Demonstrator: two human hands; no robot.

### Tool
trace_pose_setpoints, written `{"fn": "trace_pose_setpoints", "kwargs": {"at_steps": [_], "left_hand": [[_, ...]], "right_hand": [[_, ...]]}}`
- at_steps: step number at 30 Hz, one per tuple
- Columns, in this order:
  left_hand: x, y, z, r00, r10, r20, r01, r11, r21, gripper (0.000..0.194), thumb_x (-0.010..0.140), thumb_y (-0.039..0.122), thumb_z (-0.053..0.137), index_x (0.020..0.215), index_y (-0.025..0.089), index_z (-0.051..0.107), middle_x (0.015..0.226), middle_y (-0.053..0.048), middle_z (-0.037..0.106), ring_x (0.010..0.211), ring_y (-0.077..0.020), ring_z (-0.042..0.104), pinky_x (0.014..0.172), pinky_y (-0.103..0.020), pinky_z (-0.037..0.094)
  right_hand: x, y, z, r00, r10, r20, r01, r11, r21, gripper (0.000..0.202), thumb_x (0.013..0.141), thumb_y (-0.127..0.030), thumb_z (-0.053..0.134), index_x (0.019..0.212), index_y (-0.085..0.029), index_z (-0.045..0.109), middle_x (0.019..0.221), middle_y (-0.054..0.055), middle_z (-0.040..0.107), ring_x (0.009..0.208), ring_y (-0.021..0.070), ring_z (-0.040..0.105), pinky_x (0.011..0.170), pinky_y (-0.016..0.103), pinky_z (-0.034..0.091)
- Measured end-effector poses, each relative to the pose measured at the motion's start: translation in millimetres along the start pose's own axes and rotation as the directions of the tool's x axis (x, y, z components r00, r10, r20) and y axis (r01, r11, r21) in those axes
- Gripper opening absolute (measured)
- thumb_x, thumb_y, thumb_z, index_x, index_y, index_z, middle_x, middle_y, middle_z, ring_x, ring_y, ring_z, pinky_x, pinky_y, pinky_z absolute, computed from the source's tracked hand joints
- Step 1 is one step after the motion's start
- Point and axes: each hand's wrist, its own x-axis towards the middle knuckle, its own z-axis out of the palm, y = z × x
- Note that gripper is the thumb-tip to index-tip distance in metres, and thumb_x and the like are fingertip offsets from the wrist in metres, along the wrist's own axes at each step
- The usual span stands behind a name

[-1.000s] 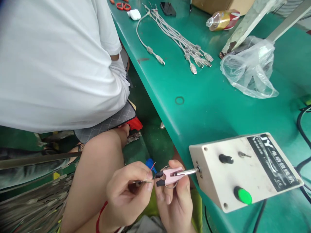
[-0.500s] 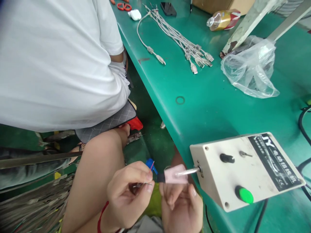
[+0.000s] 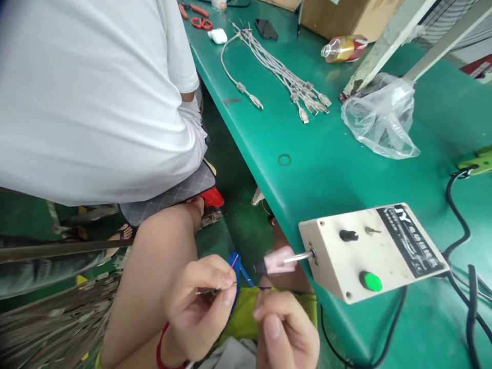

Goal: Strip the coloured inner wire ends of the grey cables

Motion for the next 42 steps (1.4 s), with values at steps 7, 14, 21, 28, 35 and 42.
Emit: {"fn": "trace_pose_setpoints", "kwargs": {"at_steps": [7, 14, 21, 28, 35, 42], "left_hand": [[-1.8, 0.8, 1.7, 0.994, 0.11, 0.021, -0.11, 0.994, 0.009, 0.021, 0.101, 0.006, 0.071, 0.113, 0.023, 0.069, 0.08, -0.001, 0.073, 0.056, -0.0111, 0.056, 0.052, -0.022, 0.047], [0.1, 1.5, 1.5, 0.988, 0.142, 0.058, -0.141, 0.99, -0.015, 0.027, 0.096, 0.002, 0.07, 0.114, 0.023, 0.07, 0.078, -0.001, 0.074, 0.059, -0.0137, 0.064, 0.054, -0.022, 0.051], [-1.3, -0.1, 1.3, 0.993, 0.103, 0.061, -0.102, 0.995, -0.018, 0.025, 0.097, 0.004, 0.07, 0.113, 0.023, 0.068, 0.077, 0.0, 0.068, 0.056, -0.0122, 0.057, 0.054, -0.022, 0.048], [6.8, -0.9, 3.5, 0.997, 0.073, 0.029, -0.073, 0.997, 0.005, 0.028, 0.097, -0.002, 0.071, 0.109, 0.023, 0.064, 0.082, 0.002, 0.068, 0.053, -0.007, 0.043, 0.048, -0.02, 0.037], [4.7, -5.7, 5.9, 0.999, -0.004, 0.044, 0.004, 1.0, -0.016, 0.026, 0.101, 0.002, 0.069, 0.113, 0.023, 0.063, 0.086, 0.002, 0.068, 0.056, -0.0075, 0.044, 0.049, -0.02, 0.037], [2.0, -10.5, 7.4, 0.997, -0.065, 0.034, 0.066, 0.998, -0.01, 0.028, 0.102, 0.001, 0.068, 0.116, 0.025, 0.063, 0.088, 0.003, 0.064, 0.06, -0.0088, 0.046, 0.053, -0.022, 0.037]], "right_hand": [[-11.7, -8.7, 22.6, 0.95, 0.261, -0.175, -0.254, 0.965, 0.059, 0.022, 0.094, -0.044, 0.098, 0.105, -0.028, 0.088, 0.064, -0.006, 0.05, 0.056, 0.0106, 0.04, 0.055, 0.023, 0.038], [12.6, -12.4, 23.8, 0.969, 0.247, 0.026, -0.249, 0.958, 0.146, 0.012, 0.094, -0.04, 0.096, 0.092, -0.029, 0.091, 0.066, -0.001, 0.066, 0.056, 0.0126, 0.055, 0.054, 0.022, 0.049], [17.6, -5.9, 24.4, 0.983, 0.178, 0.045, -0.183, 0.973, 0.138, 0.028, 0.104, -0.048, 0.083, 0.089, -0.026, 0.091, 0.053, -0.005, 0.051, 0.044, 0.0099, 0.036, 0.044, 0.022, 0.036], [41.3, 11.5, 12.8, 0.977, 0.211, 0.039, -0.21, 0.905, 0.369, 0.054, 0.102, -0.065, 0.081, 0.139, -0.027, 0.087, 0.073, 0.001, 0.063, 0.065, 0.0174, 0.055, 0.067, 0.031, 0.059], [62.3, 18.3, 26.7, 0.977, 0.181, 0.116, -0.214, 0.789, 0.576, 0.037, 0.091, -0.058, 0.101, 0.109, -0.028, 0.091, 0.056, -0.016, 0.015, 0.047, 0.0098, 0.005, 0.039, 0.022, 0.02], [69.1, 15.0, 33.0, 0.965, 0.258, 0.036, -0.222, 0.742, 0.632, 0.038, 0.08, -0.051, 0.111, 0.086, -0.028, 0.081, 0.058, -0.016, 0.016, 0.054, 0.0116, 0.006, 0.049, 0.022, 0.036]]}}
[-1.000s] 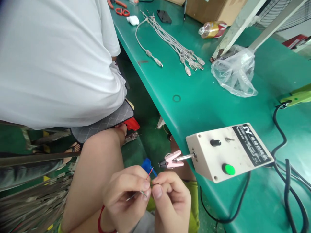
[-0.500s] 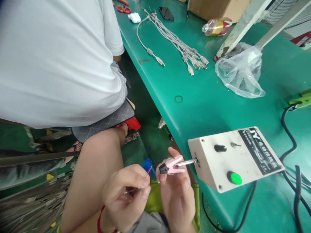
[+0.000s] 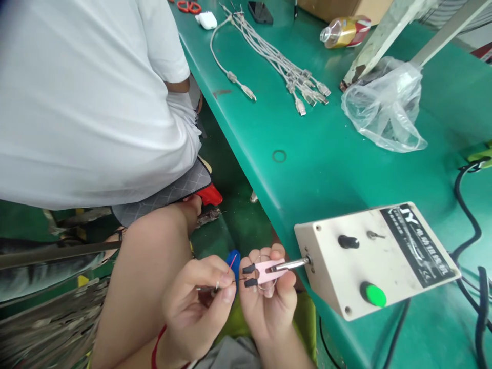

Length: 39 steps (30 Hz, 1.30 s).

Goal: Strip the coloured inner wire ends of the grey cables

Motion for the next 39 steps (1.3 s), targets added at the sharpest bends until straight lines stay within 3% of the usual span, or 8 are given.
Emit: {"fn": "trace_pose_setpoints", "kwargs": {"at_steps": [19, 21, 25, 28, 31, 35, 39], "left_hand": [[1.9, -1.8, 1.1, 0.999, -0.047, 0.008, 0.046, 0.998, 0.042, 0.025, 0.103, 0.006, 0.069, 0.112, 0.028, 0.062, 0.085, 0.002, 0.064, 0.057, -0.01, 0.046, 0.051, -0.02, 0.037], [2.6, -0.6, 0.9, 0.999, -0.049, 0.011, 0.048, 0.998, 0.043, 0.024, 0.104, 0.007, 0.068, 0.111, 0.029, 0.061, 0.084, 0.002, 0.065, 0.055, -0.0104, 0.046, 0.049, -0.02, 0.037], [3.7, 2.2, 0.2, 0.999, -0.042, 0.005, 0.042, 0.997, 0.061, 0.023, 0.104, 0.01, 0.068, 0.112, 0.03, 0.062, 0.082, 0.002, 0.065, 0.052, -0.0111, 0.045, 0.046, -0.022, 0.037], [4.7, 3.7, -0.3, 0.999, -0.043, -0.004, 0.043, 0.997, 0.061, 0.023, 0.102, 0.01, 0.071, 0.111, 0.03, 0.064, 0.082, 0.001, 0.068, 0.052, -0.0115, 0.048, 0.046, -0.022, 0.037], [4.7, 4.1, 0.0, 0.998, -0.054, -0.009, 0.055, 0.998, 0.031, 0.021, 0.103, 0.01, 0.068, 0.111, 0.03, 0.065, 0.08, -0.001, 0.068, 0.053, -0.0125, 0.047, 0.047, -0.023, 0.036], [0.3, 2.8, -0.6, 0.999, -0.046, -0.016, 0.045, 0.999, -0.025, 0.018, 0.107, 0.012, 0.063, 0.113, 0.029, 0.064, 0.081, -0.003, 0.066, 0.056, -0.0135, 0.047, 0.048, -0.025, 0.034], [-4.9, 2.6, -4.8, 0.999, -0.023, -0.049, 0.021, 0.999, -0.033, 0.013, 0.111, 0.014, 0.064, 0.114, 0.026, 0.064, 0.085, -0.001, 0.064, 0.056, -0.0114, 0.051, 0.048, -0.021, 0.04]], "right_hand": [[0.4, -1.0, -2.5, 0.993, 0.033, 0.113, -0.03, 0.999, -0.022, 0.034, 0.086, -0.055, 0.106, 0.092, -0.029, 0.085, 0.057, -0.016, 0.012, 0.054, 0.0136, 0.01, 0.051, 0.025, 0.03], [-0.6, -2.4, -6.4, 0.985, 0.062, 0.158, -0.057, 0.998, -0.037, 0.042, 0.086, -0.063, 0.104, 0.105, -0.029, 0.09, 0.056, -0.016, 0.013, 0.051, 0.013, 0.012, 0.049, 0.026, 0.028], [-4.9, -7.6, -25.8, 0.969, 0.157, 0.19, -0.133, 0.983, -0.129, 0.084, 0.077, -0.082, 0.099, 0.143, -0.033, 0.085, 0.055, -0.016, 0.018, 0.05, 0.0149, 0.017, 0.048, 0.028, 0.03], [-9.9, -7.4, -42.1, 0.972, 0.159, 0.175, -0.116, 0.966, -0.231, 0.052, 0.086, -0.076, 0.094, 0.122, -0.038, 0.09, 0.054, -0.012, 0.023, 0.054, 0.0178, 0.024, 0.055, 0.03, 0.038], [-14.8, -2.4, -52.1, 0.979, 0.124, 0.159, -0.071, 0.95, -0.305, 0.032, 0.091, -0.064, 0.091, 0.102, -0.034, 0.087, 0.054, -0.009, 0.035, 0.056, 0.0187, 0.032, 0.061, 0.033, 0.045], [-22.4, 0.8, -58.1, 0.983, 0.048, 0.176, 0.02, 0.93, -0.367, 0.023, 0.102, -0.053, 0.078, 0.098, -0.031, 0.085, 0.054, -0.005, 0.045, 0.058, 0.0203, 0.043, 0.064, 0.035, 0.05], [-41.3, -8.1, -54.0, 0.962, -0.042, 0.268, 0.168, 0.868, -0.467, 0.03, 0.106, -0.044, 0.075, 0.088, -0.025, 0.087, 0.055, 0.001, 0.057, 0.058, 0.0196, 0.051, 0.06, 0.033, 0.044]]}}
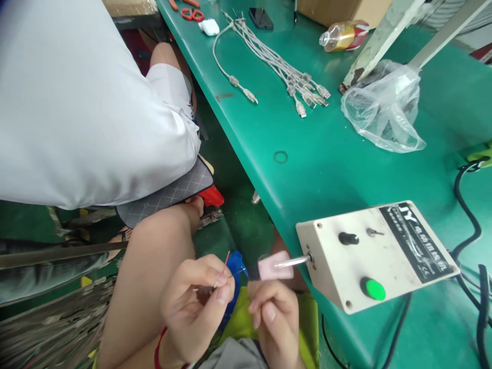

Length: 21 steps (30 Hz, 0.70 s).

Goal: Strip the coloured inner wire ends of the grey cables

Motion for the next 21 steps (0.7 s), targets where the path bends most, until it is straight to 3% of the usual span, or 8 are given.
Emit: {"fn": "trace_pose_setpoints", "kwargs": {"at_steps": [3, 5, 8, 11, 14, 17, 19, 21], "left_hand": [[-0.7, 4.5, 0.1, 0.999, 0.035, -0.015, -0.035, 0.999, -0.028, 0.01, 0.114, 0.016, 0.063, 0.114, 0.026, 0.066, 0.082, 0.0, 0.064, 0.057, -0.0114, 0.055, 0.05, -0.02, 0.046], [-0.6, 9.3, 3.3, 0.999, 0.041, -0.036, -0.042, 0.998, -0.051, 0.005, 0.115, 0.023, 0.066, 0.111, 0.025, 0.069, 0.08, 0.0, 0.065, 0.058, -0.0123, 0.057, 0.052, -0.021, 0.049], [0.3, 15.8, 8.6, 0.994, 0.077, -0.074, -0.081, 0.996, -0.049, 0.016, 0.116, 0.035, 0.069, 0.106, 0.024, 0.071, 0.076, -0.001, 0.07, 0.06, -0.0135, 0.062, 0.055, -0.022, 0.053], [1.8, 19.2, 8.7, 0.988, 0.15, -0.043, -0.149, 0.989, 0.027, 0.022, 0.118, 0.036, 0.066, 0.102, 0.023, 0.07, 0.074, -0.001, 0.075, 0.056, -0.012, 0.065, 0.056, -0.021, 0.056], [0.6, 19.3, 3.7, 0.986, 0.167, 0.016, -0.167, 0.981, 0.094, 0.023, 0.119, 0.036, 0.063, 0.102, 0.023, 0.071, 0.074, -0.001, 0.079, 0.051, -0.0118, 0.067, 0.057, -0.022, 0.058], [-3.8, 17.3, -1.0, 0.991, 0.132, 0.017, -0.133, 0.983, 0.125, 0.01, 0.114, 0.032, 0.068, 0.109, 0.024, 0.072, 0.08, -0.002, 0.083, 0.051, -0.0124, 0.067, 0.055, -0.023, 0.058], [-5.9, 15.4, -2.1, 0.994, 0.112, 0.01, -0.112, 0.984, 0.136, 0.002, 0.11, 0.026, 0.072, 0.108, 0.026, 0.072, 0.081, -0.001, 0.083, 0.051, -0.0121, 0.065, 0.053, -0.022, 0.056], [-5.8, 14.0, -1.8, 0.992, 0.12, 0.025, -0.122, 0.983, 0.137, 0.006, 0.106, 0.021, 0.073, 0.105, 0.026, 0.07, 0.079, -0.001, 0.081, 0.05, -0.0121, 0.064, 0.053, -0.022, 0.055]], "right_hand": [[-16.3, -18.9, 15.2, 0.985, -0.159, -0.059, 0.135, 0.948, -0.289, 0.02, 0.104, -0.039, 0.084, 0.092, -0.025, 0.091, 0.065, 0.005, 0.072, 0.058, 0.0189, 0.06, 0.059, 0.032, 0.044], [-24.1, -30.9, 29.9, 0.957, -0.175, -0.23, 0.063, 0.903, -0.425, 0.012, 0.102, -0.038, 0.091, 0.105, -0.027, 0.094, 0.067, 0.003, 0.073, 0.056, 0.0165, 0.058, 0.055, 0.03, 0.041], [-25.8, -40.7, 45.1, 0.932, -0.057, -0.358, -0.082, 0.929, -0.362, 0.018, 0.099, -0.042, 0.095, 0.111, -0.029, 0.094, 0.06, -0.003, 0.061, 0.051, 0.0119, 0.048, 0.051, 0.026, 0.036], [-19.8, -40.8, 43.2, 0.96, 0.04, -0.276, -0.116, 0.957, -0.266, 0.011, 0.098, -0.038, 0.095, 0.107, -0.031, 0.095, 0.058, -0.002, 0.061, 0.053, 0.0117, 0.052, 0.053, 0.022, 0.044], [-13.3, -38.0, 35.9, 0.976, 0.098, -0.196, -0.14, 0.966, -0.216, 0.009, 0.1, -0.037, 0.093, 0.104, -0.03, 0.095, 0.064, 0.002, 0.072, 0.056, 0.0139, 0.061, 0.055, 0.022, 0.052], [-6.4, -38.8, 38.7, 0.97, 0.109, -0.216, -0.153, 0.968, -0.199, 0.011, 0.098, -0.039, 0.095, 0.099, -0.029, 0.094, 0.066, 0.004, 0.075, 0.059, 0.0155, 0.067, 0.057, 0.022, 0.057], [-1.0, -41.4, 45.5, 0.969, 0.076, -0.234, -0.124, 0.972, -0.198, 0.013, 0.094, -0.041, 0.098, 0.093, -0.029, 0.094, 0.061, 0.003, 0.072, 0.055, 0.0137, 0.063, 0.054, 0.02, 0.055], [3.8, -44.3, 52.0, 0.965, 0.057, -0.254, -0.11, 0.974, -0.2, 0.017, 0.091, -0.043, 0.1, 0.088, -0.028, 0.094, 0.059, 0.003, 0.07, 0.052, 0.0124, 0.059, 0.05, 0.019, 0.053]]}}
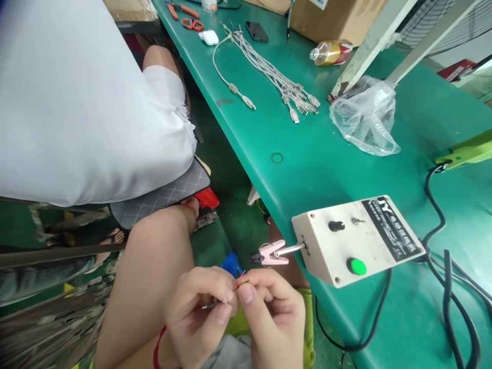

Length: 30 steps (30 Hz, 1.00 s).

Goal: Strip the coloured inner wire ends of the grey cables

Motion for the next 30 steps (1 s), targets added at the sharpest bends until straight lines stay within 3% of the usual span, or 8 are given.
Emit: {"fn": "trace_pose_setpoints", "kwargs": {"at_steps": [4, 9, 11, 14, 17, 20, 23, 30], "left_hand": [[4.0, -0.4, 2.1, 0.999, 0.033, 0.039, -0.033, 0.999, 0.014, 0.015, 0.097, 0.013, 0.072, 0.102, 0.026, 0.066, 0.072, 0.001, 0.076, 0.048, -0.0121, 0.061, 0.053, -0.022, 0.054], [5.3, 0.6, 1.4, 1.0, -0.011, 0.025, 0.009, 0.997, 0.074, 0.023, 0.089, 0.011, 0.071, 0.101, 0.028, 0.062, 0.069, 0.003, 0.072, 0.041, -0.0118, 0.054, 0.044, -0.024, 0.046], [6.1, -0.5, -0.1, 0.999, -0.025, 0.025, 0.023, 0.995, 0.093, 0.026, 0.088, 0.009, 0.07, 0.102, 0.029, 0.06, 0.069, 0.003, 0.07, 0.039, -0.0111, 0.051, 0.042, -0.023, 0.043], [10.7, -3.1, -2.2, 0.998, -0.041, 0.042, 0.036, 0.994, 0.102, 0.027, 0.088, 0.007, 0.069, 0.102, 0.028, 0.059, 0.069, 0.004, 0.067, 0.04, -0.0097, 0.049, 0.04, -0.021, 0.038], [18.0, -4.8, -2.4, 0.998, -0.039, 0.039, 0.034, 0.991, 0.129, 0.024, 0.089, 0.006, 0.069, 0.099, 0.026, 0.062, 0.069, 0.004, 0.067, 0.042, -0.0084, 0.048, 0.041, -0.019, 0.039], [24.7, -5.3, -1.1, 0.999, -0.02, 0.032, 0.014, 0.985, 0.174, 0.021, 0.091, 0.006, 0.068, 0.095, 0.025, 0.061, 0.067, 0.005, 0.066, 0.042, -0.0074, 0.046, 0.041, -0.018, 0.038], [28.1, -6.0, -0.2, 0.999, -0.016, 0.034, 0.009, 0.978, 0.208, 0.021, 0.093, 0.005, 0.065, 0.096, 0.026, 0.06, 0.067, 0.006, 0.064, 0.043, -0.007, 0.046, 0.043, -0.017, 0.038], [27.2, -9.7, 1.9, 0.998, -0.051, 0.049, 0.039, 0.975, 0.22, 0.022, 0.095, 0.005, 0.064, 0.1, 0.026, 0.06, 0.068, 0.008, 0.062, 0.043, -0.006, 0.045, 0.044, -0.016, 0.038]], "right_hand": [[2.2, -3.0, 3.1, 0.999, 0.034, -0.007, -0.034, 0.999, 0.006, 0.02, 0.088, -0.045, 0.101, 0.085, -0.027, 0.093, 0.062, 0.005, 0.075, 0.05, 0.0138, 0.06, 0.05, 0.022, 0.054], [6.0, 12.9, -4.7, 1.0, 0.005, -0.021, -0.004, 1.0, 0.016, 0.043, 0.1, -0.056, 0.086, 0.073, -0.022, 0.09, 0.051, 0.002, 0.063, 0.041, 0.0089, 0.04, 0.041, 0.02, 0.033], [10.6, 21.3, -6.9, 0.997, 0.04, -0.069, -0.034, 0.996, 0.084, 0.044, 0.099, -0.062, 0.084, 0.079, -0.023, 0.092, 0.061, 0.005, 0.07, 0.049, 0.0126, 0.051, 0.049, 0.023, 0.047], [20.0, 27.9, -7.4, 0.987, 0.145, -0.076, -0.119, 0.954, 0.276, 0.047, 0.09, -0.064, 0.09, 0.118, -0.027, 0.095, 0.09, 0.008, 0.077, 0.075, 0.0208, 0.066, 0.073, 0.033, 0.063], [30.3, 27.3, -6.4, 0.992, 0.129, 0.011, -0.123, 0.903, 0.411, 0.054, 0.095, -0.064, 0.087, 0.136, -0.029, 0.089, 0.079, 0.002, 0.061, 0.071, 0.0196, 0.054, 0.065, 0.031, 0.058], [38.5, 25.6, -5.2, 0.997, 0.028, 0.072, -0.056, 0.902, 0.429, 0.04, 0.098, -0.065, 0.087, 0.12, -0.031, 0.092, 0.065, -0.006, 0.038, 0.058, 0.0157, 0.029, 0.049, 0.024, 0.04], [41.8, 25.4, -2.9, 0.998, 0.01, 0.059, -0.035, 0.901, 0.433, 0.035, 0.097, -0.063, 0.092, 0.109, -0.031, 0.091, 0.063, -0.011, 0.022, 0.056, 0.0139, 0.012, 0.044, 0.022, 0.027], [40.6, 26.6, 0.8, 0.998, 0.04, 0.047, -0.058, 0.875, 0.481, 0.026, 0.1, -0.06, 0.091, 0.103, -0.034, 0.093, 0.06, -0.012, 0.014, 0.057, 0.0139, 0.011, 0.049, 0.021, 0.031]]}}
